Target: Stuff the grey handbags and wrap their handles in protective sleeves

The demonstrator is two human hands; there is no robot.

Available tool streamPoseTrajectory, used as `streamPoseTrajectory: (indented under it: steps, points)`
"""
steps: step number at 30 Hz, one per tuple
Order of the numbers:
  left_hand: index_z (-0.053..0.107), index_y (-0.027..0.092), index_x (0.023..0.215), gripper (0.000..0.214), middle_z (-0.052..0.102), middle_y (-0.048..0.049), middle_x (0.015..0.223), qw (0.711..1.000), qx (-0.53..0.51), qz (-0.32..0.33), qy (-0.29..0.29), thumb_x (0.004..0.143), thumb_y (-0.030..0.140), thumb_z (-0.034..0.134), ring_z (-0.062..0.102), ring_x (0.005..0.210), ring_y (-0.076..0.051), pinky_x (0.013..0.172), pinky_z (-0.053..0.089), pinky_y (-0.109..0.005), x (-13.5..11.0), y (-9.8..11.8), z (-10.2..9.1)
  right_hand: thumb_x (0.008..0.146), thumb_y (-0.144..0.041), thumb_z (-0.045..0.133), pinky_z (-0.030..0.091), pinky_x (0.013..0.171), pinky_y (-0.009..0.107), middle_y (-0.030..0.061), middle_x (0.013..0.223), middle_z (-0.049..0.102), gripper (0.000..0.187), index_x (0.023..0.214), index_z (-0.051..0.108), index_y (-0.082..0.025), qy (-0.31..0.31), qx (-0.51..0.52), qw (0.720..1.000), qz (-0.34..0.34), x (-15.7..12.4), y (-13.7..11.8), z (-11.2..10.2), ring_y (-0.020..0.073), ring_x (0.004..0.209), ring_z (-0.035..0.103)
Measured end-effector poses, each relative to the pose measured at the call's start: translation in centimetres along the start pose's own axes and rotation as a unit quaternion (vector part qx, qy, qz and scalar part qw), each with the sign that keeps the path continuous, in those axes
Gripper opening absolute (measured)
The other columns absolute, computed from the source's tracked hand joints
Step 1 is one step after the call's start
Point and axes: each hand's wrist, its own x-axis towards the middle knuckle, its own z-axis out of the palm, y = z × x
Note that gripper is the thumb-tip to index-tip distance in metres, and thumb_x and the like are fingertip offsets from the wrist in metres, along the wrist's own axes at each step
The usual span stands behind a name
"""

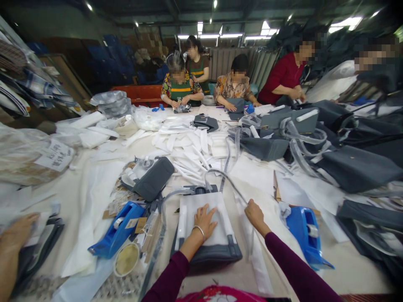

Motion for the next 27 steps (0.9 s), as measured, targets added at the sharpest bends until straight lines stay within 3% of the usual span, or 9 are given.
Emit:
streamPoseTrajectory:
  steps: [4, 7, 12, 14, 16, 18, 21, 24, 27]
  points:
    - [0.053, 0.016, 0.126, 0.047, 0.045, -0.0136, 0.137, 0.987, -0.127, 0.025, 0.094, 0.080, 0.021, 0.048, 0.037, 0.127, -0.028, 0.107, 0.031, -0.047, -0.2, 0.2, -1.2, 0.080, -0.018, 0.044, 0.044, 0.057, 0.028, 0.0068, 0.076, 0.061, 0.034, 0.114, 0.045, -0.012, -0.003, 0.079, 0.997, -0.012, -0.3, -2.0, -3.2, 0.0143, 0.056, 0.057]
    - [0.057, 0.015, 0.118, 0.038, 0.054, -0.0143, 0.126, 0.931, -0.336, 0.068, 0.127, 0.082, 0.025, 0.048, 0.047, 0.120, -0.024, 0.104, 0.036, -0.043, -0.6, 2.1, -2.5, 0.078, -0.031, 0.055, 0.038, 0.045, 0.024, 0.0043, 0.081, 0.062, 0.048, 0.122, 0.042, -0.015, -0.026, 0.228, 0.972, -0.052, -1.7, -4.8, -5.9, 0.0089, 0.046, 0.047]
    - [0.057, 0.013, 0.103, 0.041, 0.063, -0.0141, 0.110, 0.783, -0.613, 0.070, -0.073, 0.078, 0.045, 0.062, 0.060, 0.102, -0.022, 0.091, 0.044, -0.038, -2.8, 8.3, -4.3, 0.068, -0.034, 0.069, 0.039, 0.047, 0.024, 0.0004, 0.079, 0.059, 0.065, 0.125, 0.045, -0.016, -0.024, 0.420, 0.897, -0.137, -7.5, -9.4, -8.3, 0.0083, 0.050, 0.046]
    - [0.056, 0.013, 0.097, 0.046, 0.066, -0.0111, 0.094, 0.748, -0.648, 0.077, -0.121, 0.071, 0.048, 0.069, 0.064, 0.087, -0.020, 0.080, 0.046, -0.035, -4.2, 10.3, -4.4, 0.066, -0.031, 0.072, 0.046, 0.061, 0.026, 0.0004, 0.085, 0.062, 0.072, 0.130, 0.041, -0.019, -0.026, 0.451, 0.875, -0.173, -10.3, -10.3, -8.6, 0.0119, 0.065, 0.055]
    - [0.056, 0.012, 0.092, 0.048, 0.065, -0.0063, 0.075, 0.727, -0.666, 0.088, -0.146, 0.069, 0.053, 0.069, 0.063, 0.067, -0.017, 0.068, 0.047, -0.032, -5.7, 11.3, -4.1, 0.070, -0.033, 0.071, 0.048, 0.073, 0.028, 0.0022, 0.094, 0.064, 0.074, 0.134, 0.036, -0.023, -0.082, 0.499, 0.843, -0.184, -12.4, -10.5, -8.9, 0.0156, 0.082, 0.059]
    - [0.057, 0.012, 0.087, 0.051, 0.060, -0.0021, 0.060, 0.725, -0.667, 0.082, -0.151, 0.071, 0.060, 0.062, 0.056, 0.051, -0.013, 0.057, 0.045, -0.029, -7.4, 11.3, -3.4, 0.079, -0.044, 0.062, 0.049, 0.073, 0.031, 0.0067, 0.102, 0.064, 0.058, 0.129, 0.043, -0.020, -0.196, 0.546, 0.800, -0.150, -12.8, -10.4, -9.4, 0.0179, 0.085, 0.061]
    - [0.059, 0.011, 0.084, 0.057, 0.054, 0.0009, 0.052, 0.759, -0.634, 0.050, -0.139, 0.071, 0.067, 0.056, 0.047, 0.042, -0.009, 0.048, 0.038, -0.024, -10.0, 10.3, -2.0, 0.089, -0.051, 0.044, 0.051, 0.071, 0.033, 0.0128, 0.095, 0.064, 0.044, 0.102, 0.059, -0.011, -0.360, 0.567, 0.736, -0.086, -11.1, -11.0, -9.9, 0.0183, 0.078, 0.062]
    - [0.060, 0.010, 0.087, 0.064, 0.052, 0.0013, 0.052, 0.786, -0.608, 0.007, -0.114, 0.073, 0.072, 0.049, 0.045, 0.040, -0.009, 0.046, 0.038, -0.024, -12.6, 9.3, -1.0, 0.087, -0.037, 0.053, 0.050, 0.060, 0.028, 0.0059, 0.075, 0.062, 0.024, 0.088, 0.059, -0.014, -0.369, 0.586, 0.717, -0.085, -9.9, -12.8, -9.5, 0.0137, 0.061, 0.058]
    - [0.060, 0.010, 0.091, 0.066, 0.051, 0.0013, 0.054, 0.786, -0.616, -0.032, -0.044, 0.076, 0.072, 0.045, 0.048, 0.043, -0.010, 0.048, 0.041, -0.025, -14.7, 9.1, -0.5, 0.081, -0.032, 0.063, 0.044, 0.049, 0.022, -0.0007, 0.063, 0.059, 0.018, 0.081, 0.053, -0.017, -0.328, 0.615, 0.702, -0.145, -12.0, -14.8, -8.6, 0.0090, 0.049, 0.051]
